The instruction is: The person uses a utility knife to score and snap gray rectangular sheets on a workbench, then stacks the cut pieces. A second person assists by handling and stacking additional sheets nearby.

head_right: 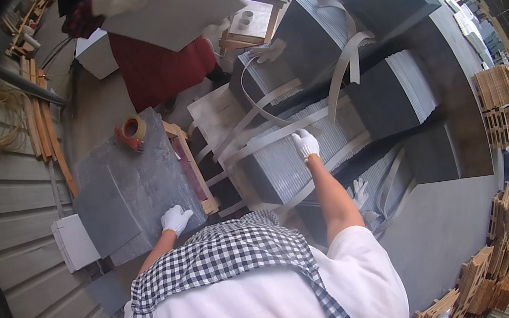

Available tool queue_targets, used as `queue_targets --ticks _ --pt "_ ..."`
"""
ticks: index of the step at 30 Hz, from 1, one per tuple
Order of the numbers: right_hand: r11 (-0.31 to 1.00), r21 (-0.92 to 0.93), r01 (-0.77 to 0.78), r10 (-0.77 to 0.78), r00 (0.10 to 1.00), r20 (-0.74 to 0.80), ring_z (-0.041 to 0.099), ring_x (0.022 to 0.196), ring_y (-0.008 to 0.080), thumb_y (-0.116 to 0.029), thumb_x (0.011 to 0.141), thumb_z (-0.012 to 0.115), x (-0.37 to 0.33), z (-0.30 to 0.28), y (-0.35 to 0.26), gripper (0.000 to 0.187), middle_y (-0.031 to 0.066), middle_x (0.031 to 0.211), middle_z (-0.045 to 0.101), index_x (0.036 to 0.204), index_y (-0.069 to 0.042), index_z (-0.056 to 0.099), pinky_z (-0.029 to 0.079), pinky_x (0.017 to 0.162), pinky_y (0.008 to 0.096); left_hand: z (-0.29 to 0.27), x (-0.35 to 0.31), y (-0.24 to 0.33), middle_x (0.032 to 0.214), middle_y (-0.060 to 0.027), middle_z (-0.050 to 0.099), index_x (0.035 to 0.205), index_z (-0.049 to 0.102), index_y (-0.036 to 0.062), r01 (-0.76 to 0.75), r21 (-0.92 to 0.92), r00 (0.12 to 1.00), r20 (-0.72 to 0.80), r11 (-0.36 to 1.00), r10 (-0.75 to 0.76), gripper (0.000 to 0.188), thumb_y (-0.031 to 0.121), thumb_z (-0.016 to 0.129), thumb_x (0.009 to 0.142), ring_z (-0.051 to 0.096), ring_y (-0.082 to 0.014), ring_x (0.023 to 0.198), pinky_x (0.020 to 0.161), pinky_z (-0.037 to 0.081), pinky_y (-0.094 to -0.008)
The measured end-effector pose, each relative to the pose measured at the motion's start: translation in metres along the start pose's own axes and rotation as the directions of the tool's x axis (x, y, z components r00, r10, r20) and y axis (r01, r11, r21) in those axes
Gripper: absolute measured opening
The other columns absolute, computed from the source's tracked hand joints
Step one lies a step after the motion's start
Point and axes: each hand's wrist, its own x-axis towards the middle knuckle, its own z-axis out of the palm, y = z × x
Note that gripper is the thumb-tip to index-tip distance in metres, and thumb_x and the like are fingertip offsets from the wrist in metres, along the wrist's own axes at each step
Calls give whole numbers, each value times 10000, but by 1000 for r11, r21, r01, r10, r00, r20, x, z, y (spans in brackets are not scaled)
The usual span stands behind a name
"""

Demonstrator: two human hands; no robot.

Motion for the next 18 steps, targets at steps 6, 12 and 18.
queue_targets --ticks 6,12,18 --pt "939 -337 72 -145 969 -198 629 1149 374 -462 915 593 75 -85 -102 567 180 1248 666 1380 -139 562 501 976 470 2 -3 6 1049 -241 718 982 711 42 40 9 997 62 999 -41 533 551 647 836 686 -409 1008 890 511 -510" --pt "723 -660 204 -454 861 -231 524 1273 367 -373 854 682 153 -143 -156 587 145 1323 594 1355 -88 572 481 1022 445 15 -5 2 964 -220 723 928 691 48 75 5 996 37 997 -75 515 552 666 827 691 -399 933 833 512 -506" --pt "686 -727 -29 -309 893 -327 533 1264 317 -401 841 699 212 -169 -164 614 112 1325 576 1354 -102 546 493 970 456 19 1 5 951 -204 727 921 680 48 125 16 991 46 992 -126 523 561 678 818 694 -386 913 816 514 -499"
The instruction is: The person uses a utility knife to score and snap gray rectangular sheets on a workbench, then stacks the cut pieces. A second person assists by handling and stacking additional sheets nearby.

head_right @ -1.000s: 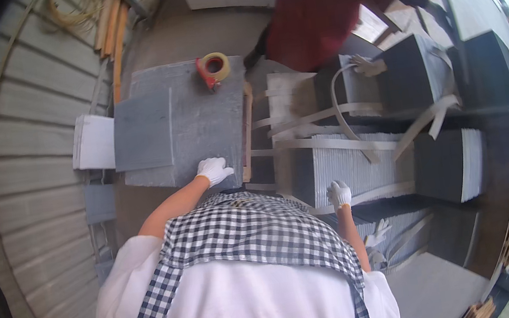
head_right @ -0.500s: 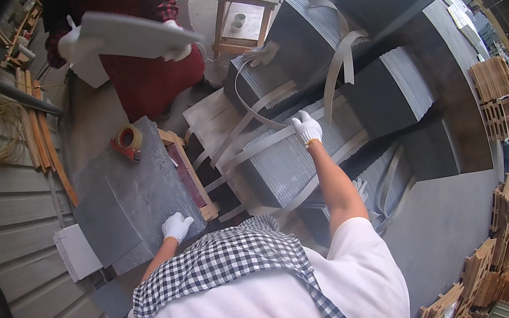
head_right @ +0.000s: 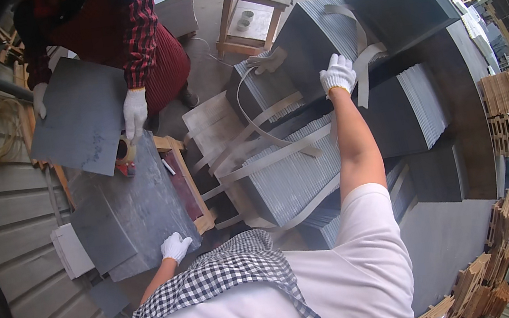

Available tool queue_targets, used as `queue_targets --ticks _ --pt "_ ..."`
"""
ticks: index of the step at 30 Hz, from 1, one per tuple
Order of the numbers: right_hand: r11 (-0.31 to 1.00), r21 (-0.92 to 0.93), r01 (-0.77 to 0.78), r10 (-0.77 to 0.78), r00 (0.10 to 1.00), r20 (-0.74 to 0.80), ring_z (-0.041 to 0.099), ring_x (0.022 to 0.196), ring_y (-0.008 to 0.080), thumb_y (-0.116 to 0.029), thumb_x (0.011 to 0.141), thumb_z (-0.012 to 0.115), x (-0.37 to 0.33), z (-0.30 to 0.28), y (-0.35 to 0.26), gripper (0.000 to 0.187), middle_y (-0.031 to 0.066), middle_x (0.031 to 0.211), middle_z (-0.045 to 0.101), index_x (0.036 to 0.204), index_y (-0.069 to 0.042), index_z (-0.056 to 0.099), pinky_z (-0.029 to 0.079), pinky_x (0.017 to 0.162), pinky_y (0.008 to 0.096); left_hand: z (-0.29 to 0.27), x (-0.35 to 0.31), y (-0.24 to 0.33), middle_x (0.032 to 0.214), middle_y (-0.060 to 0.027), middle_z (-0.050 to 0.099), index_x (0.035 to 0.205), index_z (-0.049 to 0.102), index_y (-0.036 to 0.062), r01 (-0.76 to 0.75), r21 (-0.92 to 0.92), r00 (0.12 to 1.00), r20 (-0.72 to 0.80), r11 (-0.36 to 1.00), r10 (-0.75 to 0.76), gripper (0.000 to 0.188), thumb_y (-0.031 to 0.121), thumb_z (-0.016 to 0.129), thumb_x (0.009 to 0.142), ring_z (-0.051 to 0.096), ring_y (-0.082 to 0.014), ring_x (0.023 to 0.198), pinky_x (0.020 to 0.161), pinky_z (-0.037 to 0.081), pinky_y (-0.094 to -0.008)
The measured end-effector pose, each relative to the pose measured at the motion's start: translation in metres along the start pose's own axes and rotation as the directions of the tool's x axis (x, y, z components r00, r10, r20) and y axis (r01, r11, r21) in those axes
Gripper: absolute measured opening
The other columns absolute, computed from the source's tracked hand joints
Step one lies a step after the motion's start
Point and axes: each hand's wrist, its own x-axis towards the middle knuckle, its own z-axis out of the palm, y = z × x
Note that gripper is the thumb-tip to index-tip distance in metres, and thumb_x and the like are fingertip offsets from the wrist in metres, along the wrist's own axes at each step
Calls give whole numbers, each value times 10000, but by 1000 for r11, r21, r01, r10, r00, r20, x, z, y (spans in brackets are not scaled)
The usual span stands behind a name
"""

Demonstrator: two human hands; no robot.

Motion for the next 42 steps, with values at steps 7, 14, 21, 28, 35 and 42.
queue_targets --ticks 7,14,21,28,35,42 --pt "972 -21 -233 233 971 44 615 1169 315 -347 875 631 24 -14 -12 417 132 1252 638 1224 -118 618 508 956 444 -2 0 14 1013 -242 714 991 695 28 78 31 997 21 996 -79 575 576 653 822 684 -405 993 872 515 -503" --pt "990 -94 -109 100 990 -99 669 993 378 -328 850 595 26 20 6 345 176 1091 684 1126 -136 676 547 832 488 -27 -5 23 1054 -226 723 1015 710 29 107 44 992 65 993 -109 534 515 615 817 696 -388 991 885 512 -508" --pt "985 -147 -85 84 996 -17 672 1007 365 -370 874 611 29 19 10 367 171 1103 672 1183 -180 670 554 827 485 -33 -2 33 1022 -223 733 1038 717 29 128 58 987 91 990 -133 533 505 649 807 710 -376 979 858 535 -479" --pt "990 14 -144 143 988 60 681 1026 402 -430 901 642 26 -1 -22 402 187 1109 693 1139 -108 610 552 842 531 -26 -9 71 1074 -226 724 998 765 34 -100 10 909 409 995 87 621 599 540 873 693 -389 1032 893 537 -483" --pt "998 66 12 -32 950 310 674 1087 377 -527 903 635 58 -8 -48 495 188 1117 720 1136 -92 677 540 897 487 -22 -20 68 1033 -254 712 963 752 2 -156 -142 897 395 978 200 670 626 518 895 679 -429 1005 885 528 -484" --pt "967 232 109 -191 911 365 681 1035 399 -437 914 616 55 7 -96 425 210 1071 721 1064 -59 740 546 896 465 6 -37 30 1009 -284 699 933 745 -6 -68 -221 939 314 973 137 647 606 543 878 675 -441 985 869 523 -490"
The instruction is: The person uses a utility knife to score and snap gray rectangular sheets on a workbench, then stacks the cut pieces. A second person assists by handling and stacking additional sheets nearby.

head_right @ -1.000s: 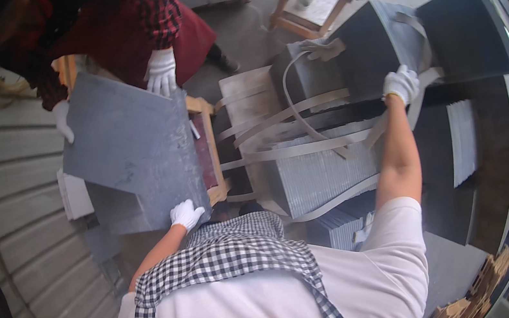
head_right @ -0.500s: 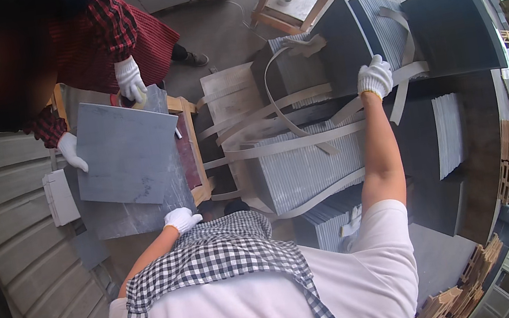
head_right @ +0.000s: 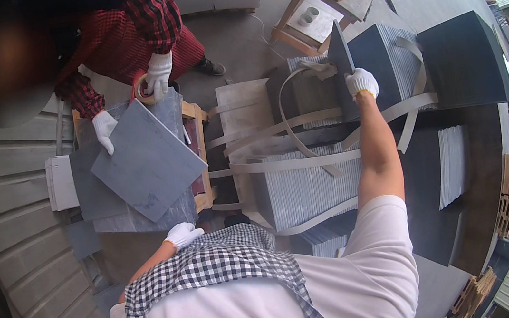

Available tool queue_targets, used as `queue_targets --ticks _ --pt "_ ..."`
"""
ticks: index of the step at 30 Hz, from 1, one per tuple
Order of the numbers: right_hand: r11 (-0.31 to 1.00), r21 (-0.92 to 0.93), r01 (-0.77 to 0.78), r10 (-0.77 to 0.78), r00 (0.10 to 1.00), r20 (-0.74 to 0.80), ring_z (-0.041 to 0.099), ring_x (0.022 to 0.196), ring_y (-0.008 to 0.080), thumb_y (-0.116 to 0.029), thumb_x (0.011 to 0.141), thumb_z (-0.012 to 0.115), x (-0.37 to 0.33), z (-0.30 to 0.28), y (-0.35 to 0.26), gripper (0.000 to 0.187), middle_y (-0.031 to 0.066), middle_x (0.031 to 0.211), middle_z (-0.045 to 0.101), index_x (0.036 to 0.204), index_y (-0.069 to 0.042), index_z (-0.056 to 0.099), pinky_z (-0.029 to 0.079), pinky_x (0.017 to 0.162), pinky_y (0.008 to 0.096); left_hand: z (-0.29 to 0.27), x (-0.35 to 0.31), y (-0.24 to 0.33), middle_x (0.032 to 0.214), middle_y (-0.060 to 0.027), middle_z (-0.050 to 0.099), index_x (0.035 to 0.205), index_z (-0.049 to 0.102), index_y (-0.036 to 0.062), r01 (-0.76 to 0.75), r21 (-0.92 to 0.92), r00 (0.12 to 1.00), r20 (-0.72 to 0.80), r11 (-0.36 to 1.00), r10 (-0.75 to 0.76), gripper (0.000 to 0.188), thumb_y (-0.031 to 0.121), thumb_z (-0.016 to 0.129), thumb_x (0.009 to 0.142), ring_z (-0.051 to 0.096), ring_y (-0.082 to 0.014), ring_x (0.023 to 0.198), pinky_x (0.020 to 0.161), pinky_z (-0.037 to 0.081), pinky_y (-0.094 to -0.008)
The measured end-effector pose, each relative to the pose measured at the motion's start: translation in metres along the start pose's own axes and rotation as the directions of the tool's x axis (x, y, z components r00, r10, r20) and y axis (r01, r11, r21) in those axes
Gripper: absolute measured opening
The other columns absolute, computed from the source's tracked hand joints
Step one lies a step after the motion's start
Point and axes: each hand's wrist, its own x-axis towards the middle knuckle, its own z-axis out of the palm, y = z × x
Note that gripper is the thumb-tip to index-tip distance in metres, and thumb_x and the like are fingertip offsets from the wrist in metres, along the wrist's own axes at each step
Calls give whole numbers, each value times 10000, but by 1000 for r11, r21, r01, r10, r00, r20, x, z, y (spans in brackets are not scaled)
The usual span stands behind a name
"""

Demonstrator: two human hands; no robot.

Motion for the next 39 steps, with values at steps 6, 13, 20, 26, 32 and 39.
queue_targets --ticks 6,13,20,26,32,39 --pt "998 -13 65 -67 982 -174 679 976 424 -445 898 631 -20 4 20 438 237 1008 715 1003 -33 735 536 869 478 -11 -13 11 913 -280 689 834 711 -11 -52 -112 995 -96 992 41 607 576 563 871 671 -441 903 801 515 -494" --pt "961 276 5 17 997 -76 640 870 465 -460 868 675 -105 -44 47 494 274 879 686 913 31 704 493 775 469 -31 -22 35 913 -244 698 841 697 1 -181 -126 978 -124 975 166 581 559 550 908 661 -439 898 776 506 -509" --pt "819 571 -52 90 995 -38 519 665 92 -386 912 716 -235 -61 68 441 2 754 647 1035 37 734 435 642 305 -32 -7 36 869 -231 697 860 711 31 -262 -41 963 -74 964 259 590 590 529 906 673 -410 860 788 507 -504" --pt "779 606 -162 158 986 61 388 612 44 -385 898 754 -342 -53 49 376 -76 662 497 787 -39 659 317 554 263 -16 -6 14 895 -240 697 876 714 6 -297 -67 954 -68 952 293 600 577 528 897 668 -428 869 793 508 -516" --pt "680 710 -181 151 983 105 289 605 33 -377 902 776 -444 -41 -18 444 -112 642 376 655 -141 493 226 539 262 -14 -23 -7 919 -259 697 896 716 -24 -297 -179 954 -85 938 286 591 540 545 864 661 -441 876 800 508 -503" --pt "588 766 -257 110 965 239 400 643 35 -238 933 746 -511 -38 -104 299 -89 693 498 722 -69 618 326 593 260 -6 -40 -36 1079 -231 692 1105 667 -29 -299 -472 954 -130 830 270 612 548 537 948 663 -362 1026 888 496 -434"
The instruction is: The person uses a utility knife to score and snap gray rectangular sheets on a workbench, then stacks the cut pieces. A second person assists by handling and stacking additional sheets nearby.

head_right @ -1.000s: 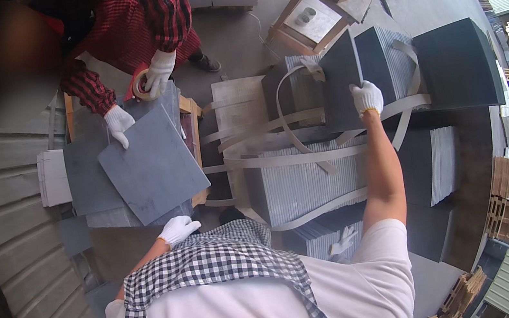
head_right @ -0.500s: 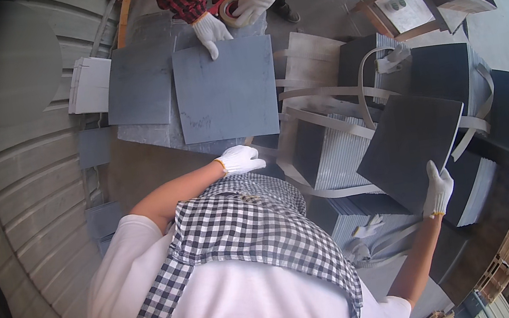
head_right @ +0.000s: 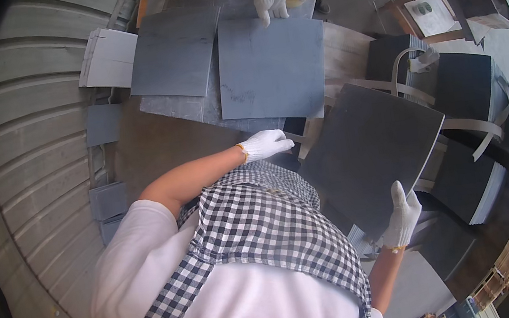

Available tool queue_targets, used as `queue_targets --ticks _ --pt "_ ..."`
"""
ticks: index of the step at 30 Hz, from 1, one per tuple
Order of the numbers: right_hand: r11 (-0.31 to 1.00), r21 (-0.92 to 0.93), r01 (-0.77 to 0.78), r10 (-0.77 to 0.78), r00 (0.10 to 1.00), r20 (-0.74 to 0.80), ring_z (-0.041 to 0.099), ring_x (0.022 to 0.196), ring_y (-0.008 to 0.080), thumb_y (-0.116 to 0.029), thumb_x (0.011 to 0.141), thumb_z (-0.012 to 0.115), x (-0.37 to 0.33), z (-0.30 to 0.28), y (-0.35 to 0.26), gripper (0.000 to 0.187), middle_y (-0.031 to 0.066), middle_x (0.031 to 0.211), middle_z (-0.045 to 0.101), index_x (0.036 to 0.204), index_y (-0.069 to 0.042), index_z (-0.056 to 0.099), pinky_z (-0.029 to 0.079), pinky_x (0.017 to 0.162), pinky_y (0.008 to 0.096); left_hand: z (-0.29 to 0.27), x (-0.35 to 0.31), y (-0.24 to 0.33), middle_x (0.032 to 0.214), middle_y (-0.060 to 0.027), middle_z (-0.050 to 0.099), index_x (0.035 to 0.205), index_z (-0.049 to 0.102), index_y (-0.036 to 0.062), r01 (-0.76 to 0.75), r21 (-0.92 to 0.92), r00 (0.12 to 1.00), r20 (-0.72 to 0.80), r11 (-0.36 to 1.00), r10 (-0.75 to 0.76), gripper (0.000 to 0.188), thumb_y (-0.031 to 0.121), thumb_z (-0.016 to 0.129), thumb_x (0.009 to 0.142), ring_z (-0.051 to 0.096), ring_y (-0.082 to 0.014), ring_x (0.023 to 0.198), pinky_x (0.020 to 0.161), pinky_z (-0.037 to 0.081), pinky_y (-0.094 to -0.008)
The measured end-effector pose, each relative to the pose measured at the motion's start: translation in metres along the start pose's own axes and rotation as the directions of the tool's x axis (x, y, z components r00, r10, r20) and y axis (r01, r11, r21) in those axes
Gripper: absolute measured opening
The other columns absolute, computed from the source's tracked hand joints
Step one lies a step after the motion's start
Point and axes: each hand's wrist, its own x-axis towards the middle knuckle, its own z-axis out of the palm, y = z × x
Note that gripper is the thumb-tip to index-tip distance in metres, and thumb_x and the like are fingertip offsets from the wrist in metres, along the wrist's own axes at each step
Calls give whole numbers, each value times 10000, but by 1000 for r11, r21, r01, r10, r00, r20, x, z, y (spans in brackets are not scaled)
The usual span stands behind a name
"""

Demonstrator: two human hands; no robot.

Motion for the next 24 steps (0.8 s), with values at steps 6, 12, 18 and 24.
queue_targets --ticks 6,12,18,24 --pt "996 55 75 -79 994 76 371 659 51 -329 923 752 -31 67 -35 338 -82 700 465 758 -67 615 301 588 277 -3 -12 -8 1394 -232 549 1391 486 -50 86 -447 993 -34 890 -113 760 600 480 998 507 -333 1315 1087 396 -422" --pt "997 64 41 -50 988 149 362 668 42 -293 936 731 -28 103 -28 310 -90 712 454 742 -93 595 283 585 270 -7 -11 -35 1552 -266 377 1490 372 -77 100 -788 928 -145 607 -342 869 601 536 973 326 -332 1470 1187 279 -432" --pt "975 188 -117 67 965 253 539 725 73 -242 963 690 -17 124 -2 216 -40 800 602 908 -33 688 436 662 267 -2 -6 -80 872 -96 632 960 637 -23 -31 -734 814 -413 678 -410 538 515 645 933 550 -183 822 776 455 -382" --pt "946 265 -189 84 928 362 625 772 108 -220 953 697 31 163 72 238 9 899 673 1068 -11 697 518 680 275 -21 -21 -89 728 -128 604 814 598 -18 39 -635 696 -536 772 -477 520 488 632 930 554 -239 683 657 437 -435"
